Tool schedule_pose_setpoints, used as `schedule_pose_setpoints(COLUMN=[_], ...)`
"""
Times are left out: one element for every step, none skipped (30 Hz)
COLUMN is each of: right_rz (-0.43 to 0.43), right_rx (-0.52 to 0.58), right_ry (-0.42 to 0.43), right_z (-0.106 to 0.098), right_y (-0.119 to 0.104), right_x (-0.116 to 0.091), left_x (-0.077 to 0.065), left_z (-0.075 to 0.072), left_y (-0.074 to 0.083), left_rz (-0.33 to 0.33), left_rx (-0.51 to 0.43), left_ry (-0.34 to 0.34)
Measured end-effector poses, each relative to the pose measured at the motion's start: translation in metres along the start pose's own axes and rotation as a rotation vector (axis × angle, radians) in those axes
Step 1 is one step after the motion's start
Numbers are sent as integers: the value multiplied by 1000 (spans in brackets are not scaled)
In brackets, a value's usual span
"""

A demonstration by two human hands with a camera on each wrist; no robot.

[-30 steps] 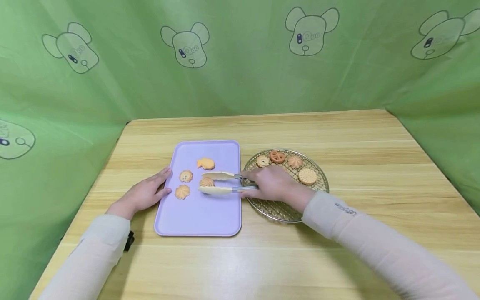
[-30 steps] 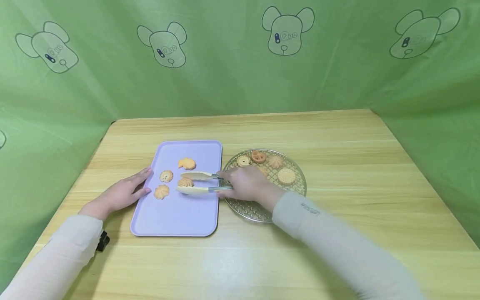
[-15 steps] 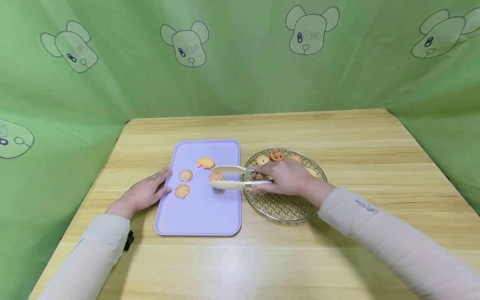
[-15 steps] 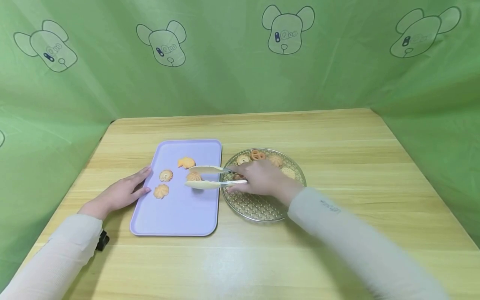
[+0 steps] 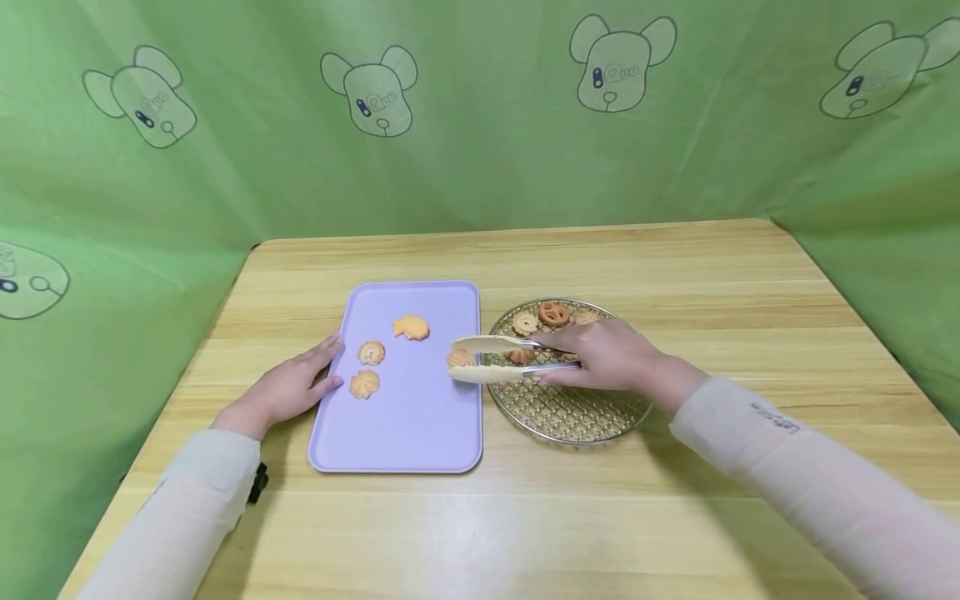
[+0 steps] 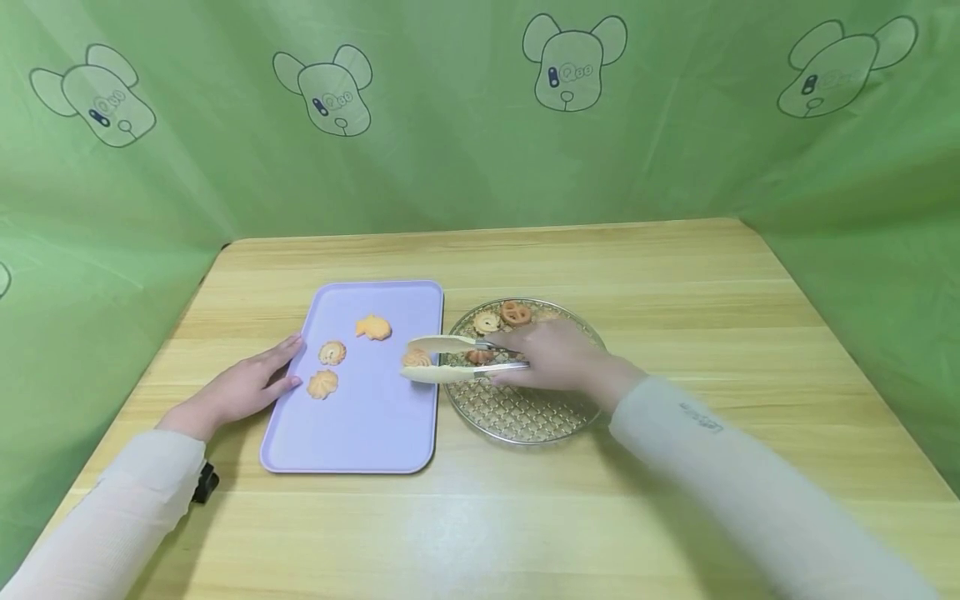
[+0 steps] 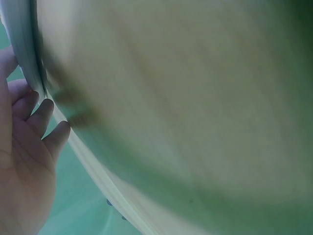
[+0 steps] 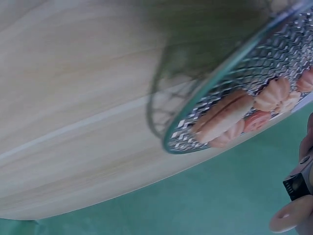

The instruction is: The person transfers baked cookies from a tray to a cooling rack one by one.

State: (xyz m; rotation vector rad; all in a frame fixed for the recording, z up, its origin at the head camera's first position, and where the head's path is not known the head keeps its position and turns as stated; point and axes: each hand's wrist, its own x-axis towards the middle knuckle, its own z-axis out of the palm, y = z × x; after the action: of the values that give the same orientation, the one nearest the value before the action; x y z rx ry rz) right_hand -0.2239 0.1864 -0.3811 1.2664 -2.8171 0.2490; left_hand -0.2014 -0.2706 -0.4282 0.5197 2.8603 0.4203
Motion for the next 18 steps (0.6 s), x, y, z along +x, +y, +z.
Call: schedule_pose_setpoints(right_rz=[-2,-5,-5,-3,2,9,12,18,24,29,34,37,39,45,47,49,49,49], right_rx=[6,5,6,3,2,4,1,-2,-3,-5,-7,-11,-13,-15,-18,-20,-22,-26], right_ry=[-2,1,0,0,-5,-11,-14,-15,-18,-20,-22,-20,-16,-16,-14,-12,-10,-6], right_z=[0,0,0,0,-1,-1,-2,-2,-3,-4,-5,-7,-8,-9,-10,-11,-12,-12], right_y=[2,3,5,6,7,8,10,10,11,12,13,14,16,17,18,20,22,24], right_x=[-2,-4,-6,-8,-9,-11,-13,-14,-16,-17,-19,-21,-22,-24,-26,-28,-30,-32], left_x=[0,0,0,0,0,1,1,1,1,1,1,1,1,1,1,1,1,1], left_z=[0,0,0,1,1,1,1,1,1,1,1,1,1,1,1,1,1,1], left_y=[0,0,0,0,-1,-1,-1,-2,-2,-2,-2,-2,-2,-2,-2,-2,-1,-1], left_rz=[-1,-2,-2,-1,-1,-1,0,-1,-1,-1,-2,-3,-3,-3,-4,-5,-6,-7], left_rx=[0,-1,-2,-1,-1,0,1,2,2,3,4,5,4,3,2,3,2,0], left_ry=[0,0,0,0,-1,-2,-3,-4,-5,-5,-5,-4,-4,-4,-3,-3,-4,-4])
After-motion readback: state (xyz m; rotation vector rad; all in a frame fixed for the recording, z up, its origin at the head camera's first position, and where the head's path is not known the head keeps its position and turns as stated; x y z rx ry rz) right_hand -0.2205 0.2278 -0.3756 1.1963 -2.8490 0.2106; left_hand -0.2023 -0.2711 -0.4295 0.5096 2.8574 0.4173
